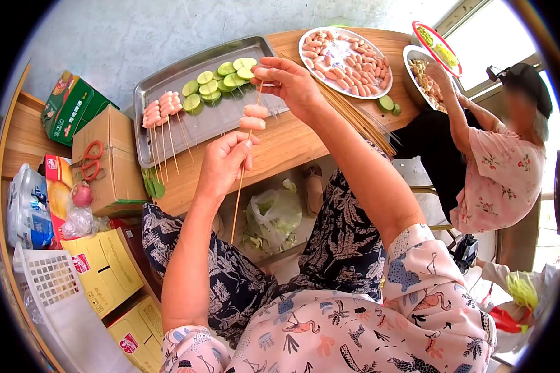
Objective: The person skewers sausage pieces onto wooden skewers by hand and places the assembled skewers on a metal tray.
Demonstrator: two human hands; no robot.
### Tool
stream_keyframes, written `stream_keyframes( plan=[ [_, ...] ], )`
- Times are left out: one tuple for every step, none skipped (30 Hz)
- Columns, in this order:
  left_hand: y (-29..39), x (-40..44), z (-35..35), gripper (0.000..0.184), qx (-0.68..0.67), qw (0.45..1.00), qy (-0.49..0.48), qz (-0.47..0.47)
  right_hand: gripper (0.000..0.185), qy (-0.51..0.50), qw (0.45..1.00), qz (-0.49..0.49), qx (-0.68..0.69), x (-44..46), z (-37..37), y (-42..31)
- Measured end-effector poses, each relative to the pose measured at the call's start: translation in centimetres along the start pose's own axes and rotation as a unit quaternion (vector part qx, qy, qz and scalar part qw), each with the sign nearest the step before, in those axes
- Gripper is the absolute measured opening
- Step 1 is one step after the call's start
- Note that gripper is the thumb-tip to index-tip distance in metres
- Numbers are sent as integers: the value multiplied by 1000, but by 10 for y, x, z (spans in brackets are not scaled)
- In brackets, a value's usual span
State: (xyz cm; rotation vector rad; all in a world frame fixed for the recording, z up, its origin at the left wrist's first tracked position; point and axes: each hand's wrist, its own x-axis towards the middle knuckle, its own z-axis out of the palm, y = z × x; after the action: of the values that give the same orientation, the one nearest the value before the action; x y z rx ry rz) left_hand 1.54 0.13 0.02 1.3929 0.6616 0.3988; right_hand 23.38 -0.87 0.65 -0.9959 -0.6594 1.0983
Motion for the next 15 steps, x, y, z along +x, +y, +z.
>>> stream_keyframes(
  plan=[
    [0, 0, 0, 20, 4, 1000, 4, 1, 39, -1, 1000, -1, -22, -1, 1, 0],
    [0, 0, 0, 20, 8, 1000, 8, 3, 40, -3, 999, -3, -45, -2, 2, 0],
    [1, 0, 0, 20, 8, 1000, 9, 2, 40, -3, 999, -3, -45, -2, 3, 0],
    [1, 0, 0, 20, 7, 1000, 11, 1, 40, -6, 999, -4, -44, -3, 3, 1],
    [1, 0, 0, 20, 7, 1000, 14, -1, 41, -8, 999, -5, -44, -3, 4, 1],
    [1, 0, 0, 20, 7, 1000, 14, -1, 41, -8, 999, -5, -44, -4, 4, 1],
    [1, 0, 0, 20, 8, 1000, 15, 0, 41, -11, 999, -5, -50, -4, 5, 1],
    [0, 0, 0, 20, 9, 1000, 17, 1, 42, -13, 998, -5, -55, -5, 5, 1],
    [0, 0, 0, 20, 9, 1000, 18, 1, 42, -14, 998, -5, -55, -5, 6, 0],
    [0, 0, 0, 19, 7, 1000, 17, 0, 42, -16, 998, -5, -59, -6, 7, 0],
    [-1, 0, -1, 19, 5, 1000, 16, 0, 43, -18, 998, -5, -63, -7, 7, -1],
    [-1, 1, -1, 19, 5, 1000, 16, 0, 44, -19, 998, -5, -65, -7, 7, -1],
    [-2, 1, -2, 19, 7, 1000, 15, 3, 45, -20, 998, -5, -67, -7, 7, -1],
    [-3, 1, -2, 19, 8, 1000, 15, 6, 45, -20, 997, -5, -69, -7, 7, 0],
    [-2, 1, -2, 19, 8, 1000, 15, 6, 45, -20, 997, -5, -69, -7, 7, 0]
  ],
)
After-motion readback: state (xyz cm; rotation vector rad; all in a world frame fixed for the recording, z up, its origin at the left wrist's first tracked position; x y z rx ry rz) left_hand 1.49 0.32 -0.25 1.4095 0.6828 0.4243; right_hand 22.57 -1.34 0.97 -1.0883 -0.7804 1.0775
